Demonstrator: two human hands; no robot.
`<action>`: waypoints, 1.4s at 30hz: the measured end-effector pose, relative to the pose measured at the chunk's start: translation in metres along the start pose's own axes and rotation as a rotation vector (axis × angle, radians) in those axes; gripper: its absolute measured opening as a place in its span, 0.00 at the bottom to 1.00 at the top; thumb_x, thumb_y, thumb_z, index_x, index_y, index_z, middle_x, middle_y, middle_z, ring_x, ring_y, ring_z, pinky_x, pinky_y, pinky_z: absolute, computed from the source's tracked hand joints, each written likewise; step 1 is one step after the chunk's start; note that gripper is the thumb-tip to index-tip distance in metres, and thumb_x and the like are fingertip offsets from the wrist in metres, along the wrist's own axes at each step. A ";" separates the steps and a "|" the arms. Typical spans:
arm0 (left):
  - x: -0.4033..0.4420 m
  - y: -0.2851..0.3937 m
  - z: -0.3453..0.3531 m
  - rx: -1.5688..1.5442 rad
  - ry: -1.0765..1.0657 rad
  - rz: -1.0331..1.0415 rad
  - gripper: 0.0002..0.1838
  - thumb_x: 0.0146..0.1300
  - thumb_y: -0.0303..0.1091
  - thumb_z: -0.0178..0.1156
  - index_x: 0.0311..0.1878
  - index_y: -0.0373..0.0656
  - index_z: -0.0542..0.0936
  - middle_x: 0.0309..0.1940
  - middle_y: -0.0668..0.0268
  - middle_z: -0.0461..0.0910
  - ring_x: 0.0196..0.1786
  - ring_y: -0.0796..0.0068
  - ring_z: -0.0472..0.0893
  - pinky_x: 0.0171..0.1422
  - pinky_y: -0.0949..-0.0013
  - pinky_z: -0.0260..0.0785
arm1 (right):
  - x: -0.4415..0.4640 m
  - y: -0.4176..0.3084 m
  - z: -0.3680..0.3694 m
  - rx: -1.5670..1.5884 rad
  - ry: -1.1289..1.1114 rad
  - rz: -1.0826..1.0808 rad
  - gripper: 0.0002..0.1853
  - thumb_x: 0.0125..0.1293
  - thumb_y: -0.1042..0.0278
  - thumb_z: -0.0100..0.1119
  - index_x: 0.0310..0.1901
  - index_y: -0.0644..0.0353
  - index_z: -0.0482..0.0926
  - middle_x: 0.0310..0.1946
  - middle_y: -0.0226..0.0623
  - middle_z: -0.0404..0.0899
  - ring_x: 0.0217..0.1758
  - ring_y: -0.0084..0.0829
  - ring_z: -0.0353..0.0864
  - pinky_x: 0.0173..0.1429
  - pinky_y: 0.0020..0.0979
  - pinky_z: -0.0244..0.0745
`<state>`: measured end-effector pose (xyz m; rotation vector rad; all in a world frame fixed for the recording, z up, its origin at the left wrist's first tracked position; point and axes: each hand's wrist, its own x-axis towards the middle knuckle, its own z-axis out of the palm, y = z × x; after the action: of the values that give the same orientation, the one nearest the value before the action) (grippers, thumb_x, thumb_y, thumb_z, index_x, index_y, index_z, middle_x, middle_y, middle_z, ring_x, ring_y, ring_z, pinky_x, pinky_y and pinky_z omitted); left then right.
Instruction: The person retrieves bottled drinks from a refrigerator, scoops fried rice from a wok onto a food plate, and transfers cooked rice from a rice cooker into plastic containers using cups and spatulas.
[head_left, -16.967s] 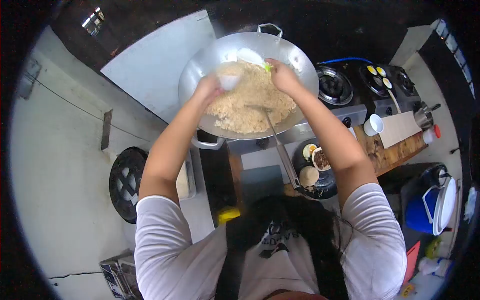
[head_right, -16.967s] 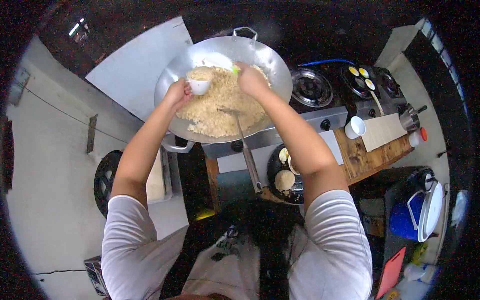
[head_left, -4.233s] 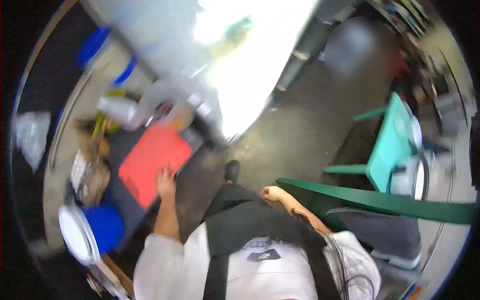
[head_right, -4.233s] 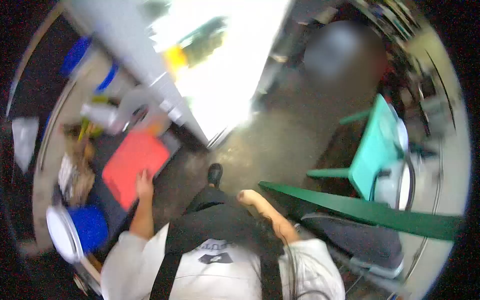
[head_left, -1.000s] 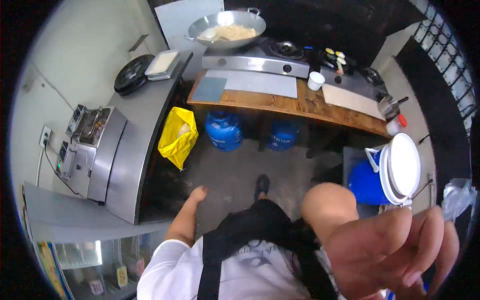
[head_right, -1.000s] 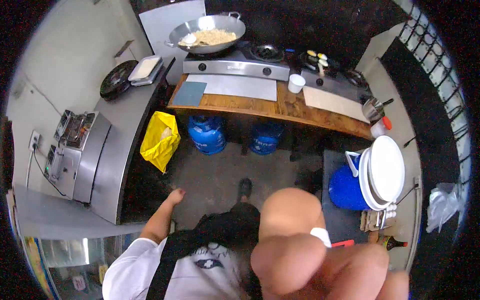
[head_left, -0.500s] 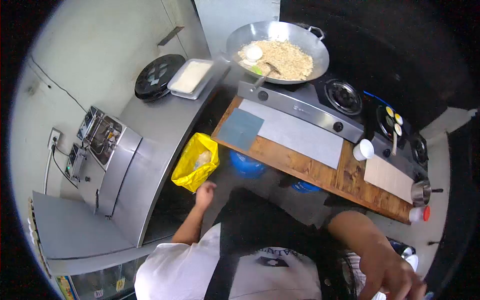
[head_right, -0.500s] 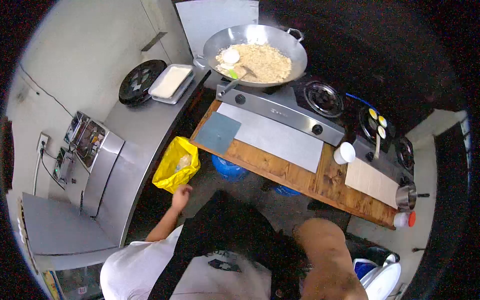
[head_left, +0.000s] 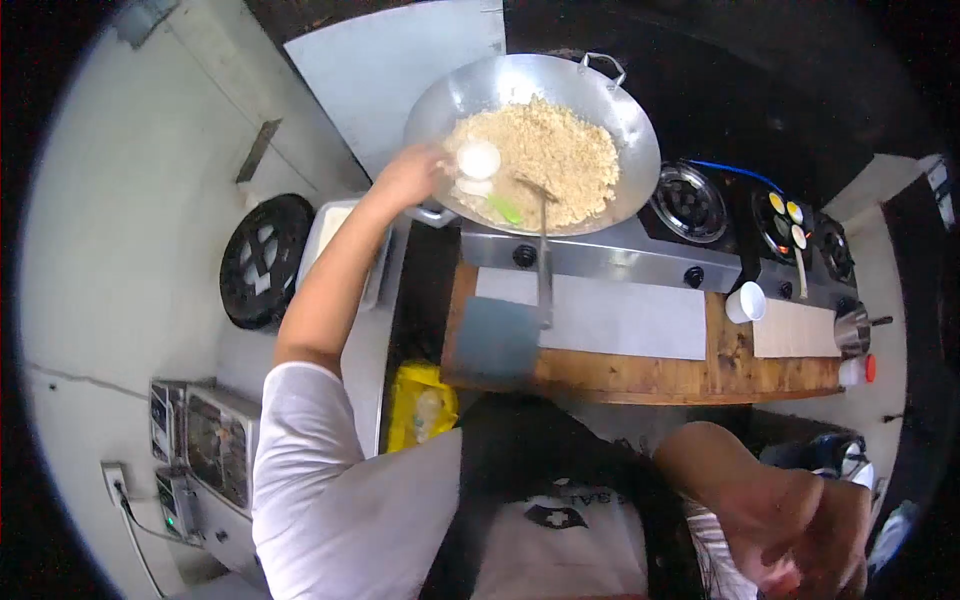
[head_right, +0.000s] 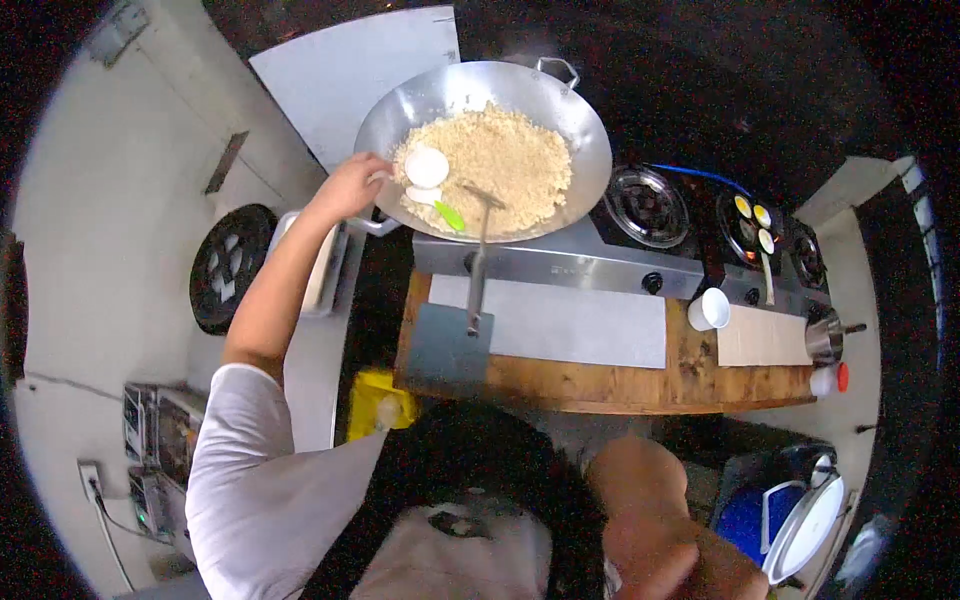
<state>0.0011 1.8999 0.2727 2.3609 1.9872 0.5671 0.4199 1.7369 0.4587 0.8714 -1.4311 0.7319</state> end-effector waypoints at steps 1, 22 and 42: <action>0.019 -0.014 0.004 -0.003 -0.014 0.018 0.14 0.58 0.27 0.56 0.48 0.41 0.80 0.46 0.53 0.76 0.53 0.54 0.75 0.60 0.58 0.67 | -0.009 0.005 0.000 -0.021 0.008 0.003 0.37 0.63 0.36 0.54 0.71 0.39 0.61 0.68 0.38 0.65 0.61 0.35 0.67 0.47 0.36 0.68; 0.183 -0.116 0.072 0.135 -0.596 0.233 0.11 0.50 0.32 0.63 0.37 0.40 0.83 0.36 0.51 0.82 0.41 0.54 0.82 0.46 0.57 0.73 | -0.279 0.305 -0.076 -1.103 -0.707 1.871 0.11 0.51 0.66 0.63 0.35 0.60 0.84 0.41 0.51 0.83 0.46 0.45 0.84 0.46 0.45 0.78; 0.088 -0.066 0.043 0.262 0.034 0.330 0.09 0.59 0.33 0.54 0.34 0.37 0.76 0.30 0.50 0.78 0.33 0.46 0.78 0.39 0.50 0.71 | -0.270 0.076 -0.091 -1.770 -0.057 1.460 0.05 0.61 0.70 0.52 0.36 0.62 0.74 0.39 0.45 0.75 0.46 0.46 0.77 0.48 0.44 0.74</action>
<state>-0.0387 2.0067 0.2413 2.8839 1.7910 0.3700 0.3942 1.8752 0.2000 -1.6479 -1.8686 0.1046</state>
